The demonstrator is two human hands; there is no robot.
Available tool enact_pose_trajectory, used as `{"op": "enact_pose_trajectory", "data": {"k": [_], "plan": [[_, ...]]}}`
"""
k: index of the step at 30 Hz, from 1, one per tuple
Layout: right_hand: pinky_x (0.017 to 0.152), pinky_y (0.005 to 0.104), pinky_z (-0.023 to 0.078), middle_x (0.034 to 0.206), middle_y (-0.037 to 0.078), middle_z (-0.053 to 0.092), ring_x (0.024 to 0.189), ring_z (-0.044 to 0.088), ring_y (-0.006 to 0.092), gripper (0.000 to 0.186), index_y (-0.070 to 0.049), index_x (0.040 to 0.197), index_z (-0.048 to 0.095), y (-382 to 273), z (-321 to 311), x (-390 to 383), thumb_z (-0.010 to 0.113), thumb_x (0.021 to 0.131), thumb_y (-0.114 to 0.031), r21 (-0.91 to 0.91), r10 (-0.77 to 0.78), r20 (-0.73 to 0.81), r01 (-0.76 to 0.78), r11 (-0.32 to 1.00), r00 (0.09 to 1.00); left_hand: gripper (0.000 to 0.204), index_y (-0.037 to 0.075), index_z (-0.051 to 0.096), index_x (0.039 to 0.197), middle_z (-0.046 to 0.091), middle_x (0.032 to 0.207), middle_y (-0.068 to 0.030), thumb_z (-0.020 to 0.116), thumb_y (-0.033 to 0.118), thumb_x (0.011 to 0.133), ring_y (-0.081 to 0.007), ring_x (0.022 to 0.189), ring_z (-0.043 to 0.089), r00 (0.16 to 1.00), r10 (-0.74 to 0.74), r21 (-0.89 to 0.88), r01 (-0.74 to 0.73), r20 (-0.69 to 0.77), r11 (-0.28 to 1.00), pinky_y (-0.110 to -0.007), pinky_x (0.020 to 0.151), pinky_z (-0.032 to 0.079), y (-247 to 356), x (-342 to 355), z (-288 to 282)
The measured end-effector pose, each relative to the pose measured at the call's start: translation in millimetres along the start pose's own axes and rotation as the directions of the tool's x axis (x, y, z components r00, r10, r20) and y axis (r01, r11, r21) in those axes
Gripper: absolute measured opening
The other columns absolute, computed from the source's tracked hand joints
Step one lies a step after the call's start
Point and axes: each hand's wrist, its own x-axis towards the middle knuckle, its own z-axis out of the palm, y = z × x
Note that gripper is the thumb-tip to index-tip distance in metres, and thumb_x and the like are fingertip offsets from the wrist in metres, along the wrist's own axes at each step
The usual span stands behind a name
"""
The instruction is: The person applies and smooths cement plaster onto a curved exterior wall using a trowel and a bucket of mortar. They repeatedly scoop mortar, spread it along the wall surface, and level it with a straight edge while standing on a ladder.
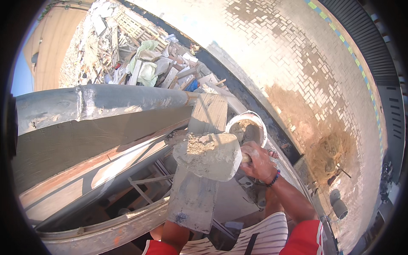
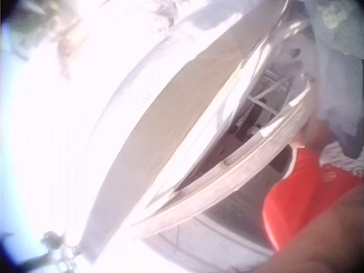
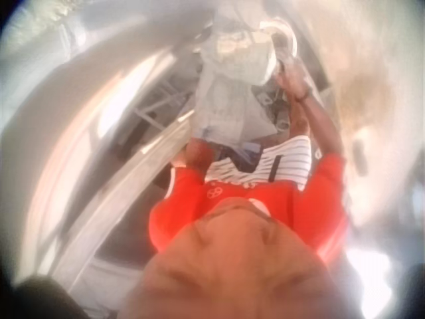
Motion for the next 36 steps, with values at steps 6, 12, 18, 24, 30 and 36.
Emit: {"op": "enact_pose_trajectory", "data": {"k": [6,12,18,24,30,36], "plan": [[0.073,0.0416,0.051,0.095,0.017,0.061,0.085,0.061,0.0368,0.049,-0.002,0.108,0.057,-1.5,-7.4,2.3,0.068,0.060,0.003,-0.047,0.050,0.083,-0.047,0.998,0.995,0.047,0.009,0.051,0.127,0.060,0.118,-0.0079,0.047,0.045,0.098,-0.0234,0.106,0.061,1.000,0.014,0.033,-0.014,0.005,0.999,-0.043,0.090,0.052,18.1,-14.4,16.5],[0.072,0.0424,0.051,0.096,0.014,0.062,0.083,0.061,0.0346,0.050,-0.001,0.107,0.058,-6.7,-23.0,0.5,0.067,0.058,0.004,-0.170,-0.095,0.005,0.095,0.981,0.995,0.047,0.008,0.052,0.127,0.060,0.118,-0.0077,0.047,0.045,0.098,-0.0229,0.106,0.060,1.000,0.005,0.042,-0.006,0.001,0.999,-0.043,0.090,0.052,17.1,-24.2,24.6],[0.072,0.0428,0.050,0.095,0.015,0.062,0.083,0.061,0.0345,0.053,-0.003,0.110,0.059,-7.4,-34.5,-16.7,0.069,0.059,0.003,-0.213,-0.054,0.011,0.056,0.976,0.998,0.047,0.008,0.052,0.127,0.060,0.117,-0.0076,0.047,0.045,0.098,-0.0224,0.106,0.060,1.000,0.008,0.036,-0.008,-0.007,0.999,-0.042,0.089,0.052,17.3,-30.7,29.7],[0.074,0.0429,0.049,0.096,0.015,0.063,0.086,0.062,0.0356,0.058,-0.004,0.115,0.059,15.3,-44.9,-72.1,0.072,0.059,0.000,-0.266,0.006,0.010,-0.003,0.964,1.000,0.046,0.008,0.052,0.126,0.060,0.117,-0.0075,0.047,0.044,0.098,-0.0219,0.105,0.060,0.999,0.029,0.048,-0.031,0.038,0.998,-0.042,0.089,0.052,34.0,-12.1,43.4],[0.061,0.0345,0.049,0.077,0.011,0.062,0.063,0.062,0.0231,0.052,0.003,0.110,0.058,-36.8,-77.4,-71.7,0.069,0.084,-0.040,0.151,0.357,0.113,-0.371,0.916,0.927,0.046,0.008,0.052,0.126,0.060,0.117,-0.0074,0.047,0.044,0.098,-0.0214,0.105,0.060,0.994,0.047,0.071,-0.054,0.103,0.996,-0.042,0.089,0.052,54.4,14.0,61.6],[0.056,0.0286,0.048,0.073,0.006,0.062,0.060,0.059,0.0146,0.056,0.004,0.114,0.060,-82.2,-114.4,6.1,0.062,0.090,-0.046,0.687,0.106,0.517,-0.486,0.540,0.849,0.046,0.008,0.052,0.126,0.060,0.116,-0.0073,0.046,0.043,0.098,-0.0209,0.105,0.060,0.992,0.040,0.068,-0.049,0.122,0.997,-0.041,0.089,0.052,59.0,5.5,73.6]]}}
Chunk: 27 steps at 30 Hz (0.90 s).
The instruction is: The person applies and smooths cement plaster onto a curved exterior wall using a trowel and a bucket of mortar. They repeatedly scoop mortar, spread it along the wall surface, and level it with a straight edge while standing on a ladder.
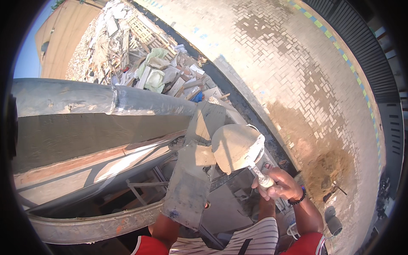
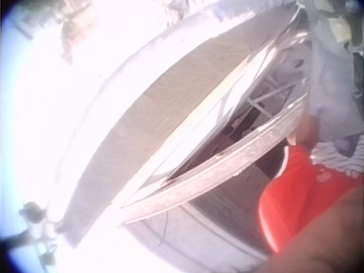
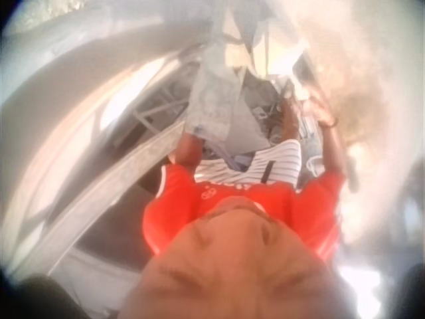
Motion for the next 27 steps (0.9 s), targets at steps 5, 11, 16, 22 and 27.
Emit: {"op": "enact_pose_trajectory", "data": {"k": [5,11,16,22,27], "plan": [[0.053,0.0256,0.044,0.066,0.002,0.056,0.056,0.054,0.0115,0.060,0.004,0.118,0.061,-20.6,0.3,33.3,0.050,0.096,-0.051,-0.005,0.136,0.218,-0.138,0.990,0.966,0.045,0.007,0.052,0.126,0.060,0.116,-0.0072,0.046,0.043,0.098,-0.0204,0.105,0.060,1.000,-0.005,-0.015,0.004,-0.015,1.000,-0.041,0.089,0.052,0.0,-11.1,-1.5],[0.053,0.0249,0.045,0.069,0.000,0.053,0.057,0.054,0.0106,0.058,-0.003,0.124,0.060,2.5,-22.6,-12.2,0.053,0.094,-0.052,-0.149,0.494,0.084,-0.479,0.865,0.866,0.045,0.007,0.052,0.125,0.060,0.116,-0.0070,0.046,0.043,0.098,-0.0199,0.105,0.060,0.999,0.007,-0.004,-0.008,-0.034,1.000,-0.040,0.089,0.052,13.7,-16.6,-6.7],[0.045,0.0277,0.046,0.068,0.004,0.055,0.053,0.056,0.0127,0.043,-0.001,0.113,0.057,95.6,-43.6,-53.6,0.058,0.094,-0.040,0.017,0.763,-0.406,-0.831,0.557,0.503,0.045,0.007,0.052,0.125,0.060,0.116,-0.0069,0.046,0.042,0.099,-0.0195,0.104,0.060,0.999,-0.006,-0.007,0.006,-0.044,1.000,-0.040,0.089,0.053,14.0,-8.9,-16.1],[0.059,0.0410,0.051,0.077,0.018,0.062,0.062,0.063,0.0293,0.042,0.000,0.112,0.054,261.2,-82.5,-32.1,0.063,0.081,-0.027,-0.232,0.554,-0.629,-0.812,0.536,0.546,0.044,0.007,0.052,0.125,0.060,0.115,-0.0068,0.046,0.042,0.099,-0.0190,0.104,0.060,0.997,-0.052,-0.025,0.051,-0.054,0.998,-0.040,0.088,0.053,-6.0,-1.3,-23.5],[0.077,0.0458,0.048,0.095,0.025,0.063,0.090,0.062,0.0362,0.044,-0.004,0.117,0.055,350.4,-92.1,13.4,0.063,0.079,-0.023,-0.359,0.379,-0.775,-0.846,0.394,0.505,0.044,0.007,0.052,0.125,0.060,0.115,-0.0067,0.046,0.042,0.099,-0.0186,0.104,0.060,0.989,-0.135,-0.023,0.133,-0.055,0.991,-0.039,0.088,0.053,-29.6,-3.3,-30.5]]}}
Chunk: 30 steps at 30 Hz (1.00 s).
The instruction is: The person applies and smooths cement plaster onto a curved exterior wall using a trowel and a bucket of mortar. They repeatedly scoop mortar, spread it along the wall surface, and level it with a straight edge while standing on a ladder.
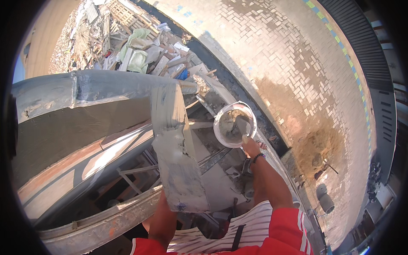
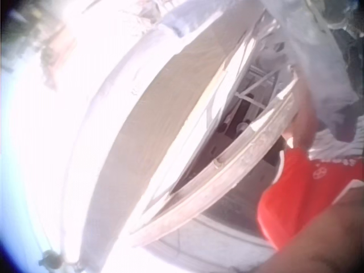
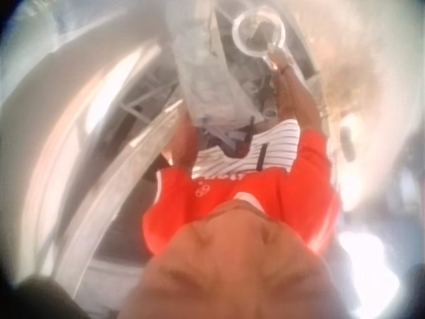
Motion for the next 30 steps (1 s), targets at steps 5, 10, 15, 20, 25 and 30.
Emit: {"op": "enact_pose_trajectory", "data": {"k": [5,10,15,20,25,30], "plan": [[0.092,0.0514,0.047,0.112,0.029,0.062,0.107,0.059,0.0450,0.046,-0.004,0.127,0.049,-42.7,18.9,4.9,0.059,0.084,-0.017,-0.151,-0.008,-0.159,-0.016,0.988,0.987,0.044,0.007,0.052,0.125,0.060,0.115,-0.0066,0.046,0.041,0.099,-0.0181,0.104,0.060,0.999,-0.025,-0.018,0.024,-0.024,1.000,-0.039,0.088,0.053,-8.8,-13.4,-12.5],[0.093,0.0495,0.048,0.111,0.028,0.063,0.109,0.060,0.0434,0.037,-0.003,0.119,0.051,-31.8,26.2,13.7,0.057,0.083,-0.012,-0.229,0.057,0.083,-0.036,0.973,0.995,0.043,0.006,0.052,0.124,0.060,0.114,-0.0065,0.046,0.041,0.099,-0.0177,0.104,0.060,0.998,-0.057,-0.010,0.056,-0.033,0.998,-0.039,0.088,0.053,-16.0,-24.2,-17.5],[0.092,0.0478,0.049,0.109,0.025,0.065,0.107,0.061,0.0419,0.044,-0.008,0.119,0.056,-26.3,9.6,4.7,0.068,0.079,-0.021,-0.203,-0.066,0.150,0.096,0.974,0.987,0.043,0.006,0.052,0.124,0.060,0.114,-0.0064,0.046,0.041,0.099,-0.0173,0.103,0.060,0.999,-0.044,-0.032,0.043,-0.032,0.999,-0.039,0.088,0.053,-24.0,-33.3,-16.4],[0.082,0.0401,0.051,0.102,0.018,0.068,0.092,0.066,0.0320,0.055,-0.003,0.126,0.057,-39.2,-13.5,-28.2,0.072,0.077,-0.023,-0.056,-0.233,-0.071,0.230,0.972,0.970,0.043,0.006,0.052,0.124,0.060,0.114,-0.0063,0.046,0.040,0.099,-0.0169,0.103,0.060,0.999,-0.025,-0.030,0.026,0.030,0.999,-0.038,0.088,0.053,-29.6,-30.3,9.1],[0.068,0.0248,0.051,0.094,0.006,0.064,0.080,0.063,0.0120,0.032,0.002,0.121,0.057,-120.1,-78.5,-135.7,0.058,0.095,-0.017,0.701,-0.358,0.244,0.092,0.708,0.901,0.041,0.005,0.052,0.123,0.060,0.113,-0.0055,0.046,0.038,0.100,-0.0147,0.101,0.060,0.993,0.101,-0.023,-0.100,0.066,0.995,-0.036,0.087,0.053,-32.2,-41.6,35.4],[0.085,0.0330,0.053,0.112,0.007,0.064,0.101,0.063,0.0175,0.032,0.001,0.125,0.055,-160.1,-147.1,-242.6,0.041,0.103,-0.017,0.911,-0.513,0.361,-0.177,0.372,0.779,0.034,0.004,0.058,0.116,0.059,0.113,-0.0026,0.045,0.031,0.099,-0.0101,0.096,0.056,0.956,0.156,-0.283,-0.082,0.249,0.956,-0.027,0.086,0.047,-33.8,-55.1,75.6]]}}
